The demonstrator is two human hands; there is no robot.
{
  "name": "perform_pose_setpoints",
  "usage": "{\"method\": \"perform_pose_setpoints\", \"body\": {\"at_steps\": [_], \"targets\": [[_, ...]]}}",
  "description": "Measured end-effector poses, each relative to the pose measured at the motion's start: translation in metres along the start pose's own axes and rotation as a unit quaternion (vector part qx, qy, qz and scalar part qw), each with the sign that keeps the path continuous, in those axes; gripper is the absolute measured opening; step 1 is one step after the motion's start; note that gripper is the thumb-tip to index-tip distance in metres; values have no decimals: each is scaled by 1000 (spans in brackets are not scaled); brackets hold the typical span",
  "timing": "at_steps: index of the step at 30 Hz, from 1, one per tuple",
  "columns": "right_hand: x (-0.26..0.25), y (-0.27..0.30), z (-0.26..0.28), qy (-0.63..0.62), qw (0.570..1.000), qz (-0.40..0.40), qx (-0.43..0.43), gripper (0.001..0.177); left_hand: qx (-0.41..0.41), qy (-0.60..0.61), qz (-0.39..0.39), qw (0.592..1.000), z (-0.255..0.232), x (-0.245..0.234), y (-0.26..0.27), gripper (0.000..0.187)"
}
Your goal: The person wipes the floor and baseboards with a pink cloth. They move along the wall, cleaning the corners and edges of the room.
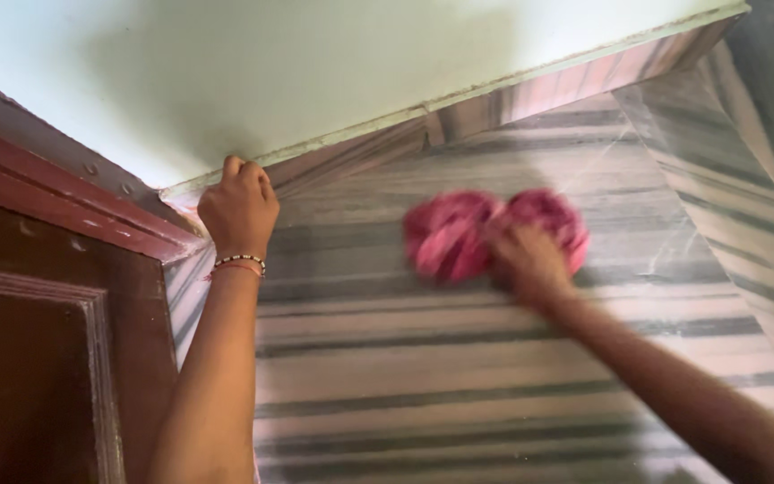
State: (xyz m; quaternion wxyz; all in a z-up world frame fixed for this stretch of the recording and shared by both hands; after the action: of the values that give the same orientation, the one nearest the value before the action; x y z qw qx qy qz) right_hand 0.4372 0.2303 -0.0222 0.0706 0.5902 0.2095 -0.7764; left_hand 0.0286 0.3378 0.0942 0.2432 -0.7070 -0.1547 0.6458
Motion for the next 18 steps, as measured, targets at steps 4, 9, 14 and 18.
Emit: {"method": "perform_pose_setpoints", "body": {"at_steps": [4, 9, 14, 18], "targets": [[-20, -25, -98, 102, 982, -38, 153, 43, -27, -32, 27, 999, -7, 1, -6, 10], [-75, -8, -108, 68, 962, -157, 214, 43, -119, -84, 131, 981, -66, 9, -15, 29], [-122, 32, -49, 17, 971, -174, 163, 42, -178, 47, 265, 946, -208, 57, -12, 61], [-135, 92, 6, -19, 983, -95, 158, 45, -170, 126, 354, 911, -298, 64, -16, 83]]}}
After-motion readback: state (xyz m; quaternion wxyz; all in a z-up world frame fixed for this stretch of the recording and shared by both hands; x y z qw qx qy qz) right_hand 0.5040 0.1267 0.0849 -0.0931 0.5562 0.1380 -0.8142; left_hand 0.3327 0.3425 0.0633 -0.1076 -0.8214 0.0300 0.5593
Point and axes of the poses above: each hand's wrist, its own y-axis away from the middle knuckle, its own x-axis out of the palm, z = x × y, the point moved 3 cm from there along -y, towards the middle knuckle, and after that the axes turned 6 degrees about y, right-handed, at the moved point
